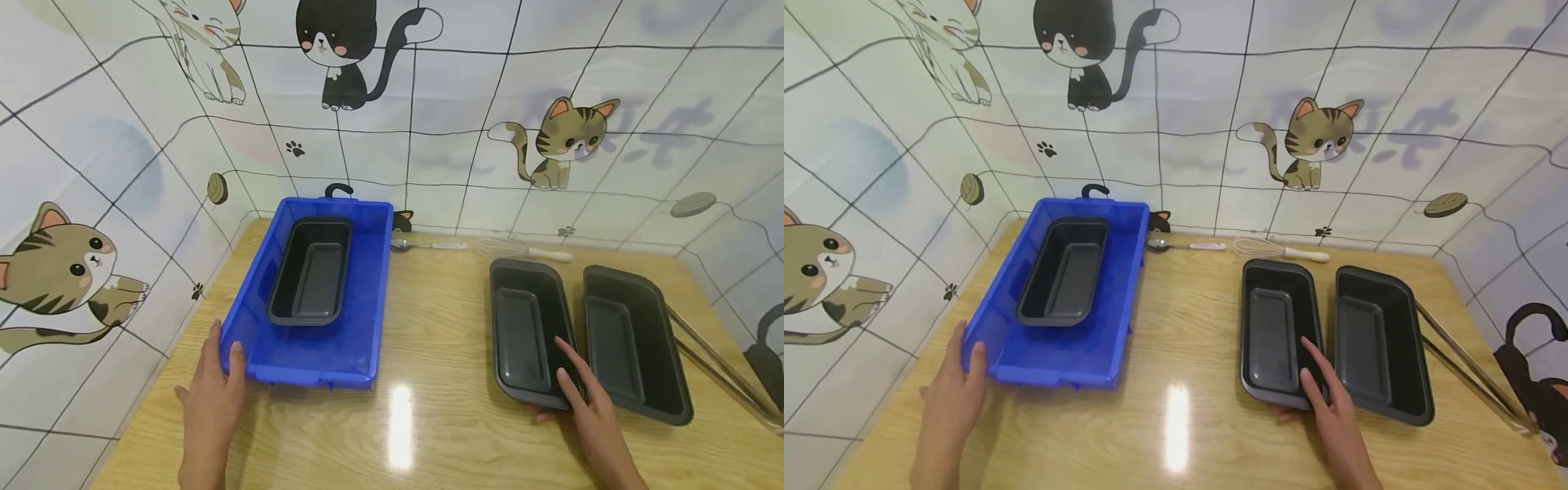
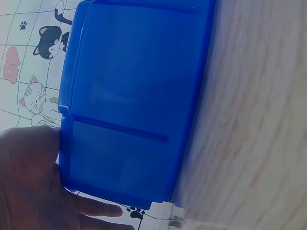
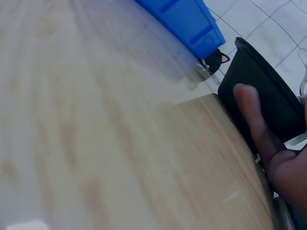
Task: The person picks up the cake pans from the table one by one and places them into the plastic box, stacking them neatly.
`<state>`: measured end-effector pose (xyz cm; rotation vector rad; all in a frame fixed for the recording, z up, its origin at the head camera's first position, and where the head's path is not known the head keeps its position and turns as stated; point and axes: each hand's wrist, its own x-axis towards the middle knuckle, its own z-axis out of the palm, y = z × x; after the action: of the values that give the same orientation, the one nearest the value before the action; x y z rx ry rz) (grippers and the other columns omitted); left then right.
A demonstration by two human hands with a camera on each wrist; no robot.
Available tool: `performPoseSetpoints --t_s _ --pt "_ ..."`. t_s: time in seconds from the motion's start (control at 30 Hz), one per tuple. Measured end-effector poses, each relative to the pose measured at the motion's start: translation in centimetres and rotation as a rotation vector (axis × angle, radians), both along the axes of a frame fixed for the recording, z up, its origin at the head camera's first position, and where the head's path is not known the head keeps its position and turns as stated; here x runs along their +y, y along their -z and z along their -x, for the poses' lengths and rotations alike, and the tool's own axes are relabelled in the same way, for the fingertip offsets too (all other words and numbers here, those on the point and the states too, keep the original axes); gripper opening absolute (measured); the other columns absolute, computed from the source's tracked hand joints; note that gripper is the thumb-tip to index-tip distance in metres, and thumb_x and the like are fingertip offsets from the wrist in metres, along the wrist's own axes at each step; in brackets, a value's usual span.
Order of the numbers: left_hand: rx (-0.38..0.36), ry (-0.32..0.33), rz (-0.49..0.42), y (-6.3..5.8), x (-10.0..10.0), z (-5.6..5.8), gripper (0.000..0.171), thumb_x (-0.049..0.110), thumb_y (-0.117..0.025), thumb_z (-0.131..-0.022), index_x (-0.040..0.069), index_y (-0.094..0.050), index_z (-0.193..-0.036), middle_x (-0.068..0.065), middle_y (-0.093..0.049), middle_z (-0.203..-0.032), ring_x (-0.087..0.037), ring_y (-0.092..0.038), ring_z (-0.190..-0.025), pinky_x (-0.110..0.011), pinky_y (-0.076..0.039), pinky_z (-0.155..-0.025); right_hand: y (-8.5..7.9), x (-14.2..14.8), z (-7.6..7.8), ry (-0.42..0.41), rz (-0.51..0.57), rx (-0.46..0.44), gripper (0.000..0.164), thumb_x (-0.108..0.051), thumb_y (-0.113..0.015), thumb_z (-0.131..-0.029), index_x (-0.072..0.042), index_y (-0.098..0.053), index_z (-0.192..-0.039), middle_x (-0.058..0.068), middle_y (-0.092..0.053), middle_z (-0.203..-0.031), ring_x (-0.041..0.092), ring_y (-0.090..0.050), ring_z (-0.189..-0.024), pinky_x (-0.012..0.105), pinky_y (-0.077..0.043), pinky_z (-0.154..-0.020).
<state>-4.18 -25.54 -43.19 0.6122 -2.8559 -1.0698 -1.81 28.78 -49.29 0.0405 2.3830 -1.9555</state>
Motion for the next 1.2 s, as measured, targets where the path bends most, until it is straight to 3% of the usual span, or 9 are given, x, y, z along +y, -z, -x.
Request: performPoseSetpoints --t_s 0.07,0.17,0.23,0.27,0.4,0.5,0.73,1.07,1.2 --pt "0.001 -0.006 -0.008 0.0 0.0 0.0 0.070 0.046 -0.026 -0.119 0.016 -0.005 -0.178 -0.032 -0.019 -0.178 -0.064 -0.023 -0.159 -0.092 0.006 -0.117 0.1 0.0 0.1 0.019 -0.068 0.001 0.057 -0.027 -0.042 -0.122 -0.028 -0.026 -0.176 -0.008 -0.041 -0.172 -0.010 -0.049 -0.145 0.010 -0.046 -0.108" --pt "-0.003 -0.014 -0.019 -0.1 0.1 0.1 0.070 0.046 -0.026 -0.119 0.017 -0.005 -0.179 -0.033 -0.021 -0.177 -0.065 -0.023 -0.159 -0.092 0.005 -0.118 0.2 -0.3 0.1 0.005 -0.031 -0.007 0.055 -0.021 -0.041 -0.122 -0.024 -0.029 -0.175 -0.006 -0.013 -0.182 -0.016 -0.033 -0.144 0.005 -0.040 -0.101" --pt "-0.007 -0.017 -0.024 -0.1 0.2 0.1 0.070 0.046 -0.026 -0.119 0.017 -0.005 -0.179 -0.034 -0.022 -0.176 -0.065 -0.024 -0.158 -0.091 0.005 -0.119 0.2 -0.6 0.1 -0.004 0.090 -0.009 0.054 -0.012 -0.038 -0.121 -0.017 -0.031 -0.174 0.005 -0.005 -0.181 0.001 -0.059 -0.106 0.010 -0.053 -0.084" --pt "-0.010 -0.017 -0.027 -0.1 0.2 0.1 0.070 0.046 -0.026 -0.119 0.018 -0.004 -0.179 -0.035 -0.022 -0.175 -0.066 -0.024 -0.158 -0.091 0.005 -0.119 0.2 -0.8 0.1 -0.001 0.143 -0.012 0.053 -0.009 -0.036 -0.120 -0.016 -0.032 -0.173 0.008 -0.003 -0.179 0.008 -0.055 -0.079 0.013 -0.053 -0.069" --pt "-0.015 -0.017 -0.037 -0.1 0.3 0.2 0.070 0.046 -0.026 -0.119 0.018 -0.004 -0.179 -0.036 -0.023 -0.174 -0.067 -0.024 -0.157 -0.091 0.004 -0.119 -0.4 -1.3 0.1 0.048 0.192 0.016 0.053 -0.004 -0.034 -0.119 -0.017 -0.039 -0.170 0.008 -0.007 -0.173 0.027 -0.010 -0.051 0.032 -0.026 -0.045" --pt "-0.013 -0.019 -0.039 0.0 0.4 0.2 0.069 0.046 -0.026 -0.119 0.018 -0.004 -0.179 -0.036 -0.023 -0.174 -0.067 -0.024 -0.157 -0.090 0.004 -0.120 -1.0 -1.6 0.0 0.081 0.141 0.045 0.053 -0.001 -0.034 -0.118 -0.015 -0.041 -0.169 0.004 -0.019 -0.172 0.028 -0.011 -0.048 0.043 -0.018 -0.048" --pt "-0.015 -0.022 -0.040 0.0 0.3 0.3 0.069 0.047 -0.025 -0.119 0.020 -0.003 -0.179 -0.035 -0.021 -0.176 -0.067 -0.023 -0.157 -0.090 0.003 -0.120 -2.3 -2.9 0.0 0.132 -0.102 0.089 0.054 -0.001 -0.040 -0.116 -0.015 -0.045 -0.167 0.002 -0.035 -0.171 0.024 -0.021 -0.043 0.038 -0.031 -0.044" --pt "-0.006 -0.045 -0.035 0.1 0.2 -0.1 0.069 0.046 -0.027 -0.119 0.019 -0.006 -0.179 -0.036 -0.023 -0.174 -0.071 -0.024 -0.154 -0.090 0.003 -0.120 -4.6 -5.0 1.0 0.092 -0.042 0.059 0.054 -0.003 -0.040 -0.116 -0.018 -0.043 -0.169 0.005 -0.033 -0.161 0.020 -0.018 -0.049 0.035 -0.032 -0.048" --pt "-0.001 -0.043 -0.033 0.0 0.3 -0.1 0.069 0.046 -0.027 -0.119 0.018 -0.007 -0.179 -0.036 -0.024 -0.174 -0.071 -0.025 -0.154 -0.091 0.002 -0.120 -5.7 -6.1 1.8 0.072 0.003 0.051 0.055 -0.004 -0.041 -0.116 -0.019 -0.043 -0.169 0.008 -0.033 -0.163 0.005 -0.039 -0.058 0.024 -0.045 -0.055"
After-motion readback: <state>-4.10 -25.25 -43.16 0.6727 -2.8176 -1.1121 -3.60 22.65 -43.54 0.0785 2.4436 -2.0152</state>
